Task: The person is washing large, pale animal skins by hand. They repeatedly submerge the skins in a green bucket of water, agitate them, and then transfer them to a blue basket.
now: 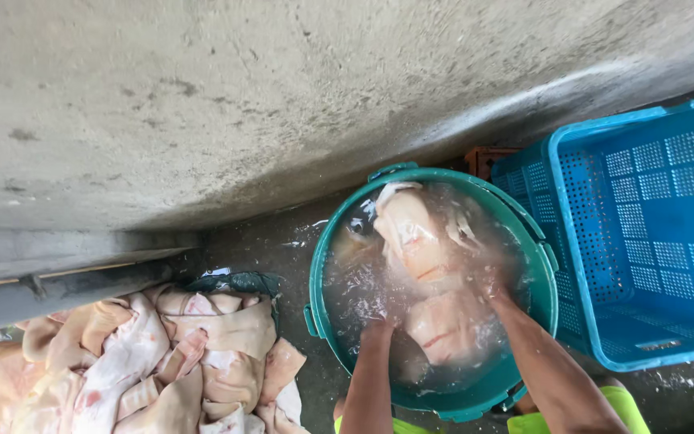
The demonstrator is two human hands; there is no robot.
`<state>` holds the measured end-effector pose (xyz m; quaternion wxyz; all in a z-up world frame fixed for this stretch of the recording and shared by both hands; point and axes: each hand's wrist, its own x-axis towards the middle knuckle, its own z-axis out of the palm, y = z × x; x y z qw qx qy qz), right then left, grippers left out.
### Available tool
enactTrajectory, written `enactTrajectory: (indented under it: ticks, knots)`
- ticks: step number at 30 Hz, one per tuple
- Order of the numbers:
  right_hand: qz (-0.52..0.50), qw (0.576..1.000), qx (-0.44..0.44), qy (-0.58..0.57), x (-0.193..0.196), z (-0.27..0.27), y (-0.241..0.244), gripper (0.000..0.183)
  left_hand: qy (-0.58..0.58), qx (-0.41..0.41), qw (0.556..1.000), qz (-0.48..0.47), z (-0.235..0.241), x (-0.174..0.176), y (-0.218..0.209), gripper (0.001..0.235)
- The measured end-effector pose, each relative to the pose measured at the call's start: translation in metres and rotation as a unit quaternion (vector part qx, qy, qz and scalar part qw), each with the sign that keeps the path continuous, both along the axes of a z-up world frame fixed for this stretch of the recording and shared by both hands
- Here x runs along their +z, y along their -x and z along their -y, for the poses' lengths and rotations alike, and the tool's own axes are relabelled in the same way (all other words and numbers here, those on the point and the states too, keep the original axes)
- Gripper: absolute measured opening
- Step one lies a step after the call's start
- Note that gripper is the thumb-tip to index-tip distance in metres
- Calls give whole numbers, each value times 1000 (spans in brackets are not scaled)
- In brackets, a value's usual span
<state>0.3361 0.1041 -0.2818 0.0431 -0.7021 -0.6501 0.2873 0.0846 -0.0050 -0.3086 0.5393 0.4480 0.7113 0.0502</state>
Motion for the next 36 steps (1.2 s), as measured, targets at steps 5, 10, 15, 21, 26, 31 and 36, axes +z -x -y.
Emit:
enactTrajectory:
  ticks: [5, 10, 15, 21, 26, 31, 36]
  knots:
    - [51, 997, -23, -58, 16, -2, 0, 70, 46, -21, 998, -27, 3, -32, 4, 54]
    - [102, 994, 22, 9, 44, -18, 17, 68, 71, -15, 997, -40, 0, -47, 9, 52]
    - [108, 992, 31, 54, 53, -26, 16, 57, 103, -24, 992, -64, -9, -65, 12, 51]
    - [-1, 991, 89, -98, 51, -22, 12, 88, 135, -86, 984, -75, -10, -63, 17, 51]
    - [115, 985, 117, -57, 34, -13, 7, 75, 87, -62, 992, -65, 4, -57, 6, 50]
    - [181, 974, 136, -12, 31, -23, 8, 78, 71, -23, 996, -41, -1, -63, 9, 49]
    - [122, 984, 123, -37, 59, -25, 19, 81, 74, -1, 997, -35, 2, -65, 8, 49]
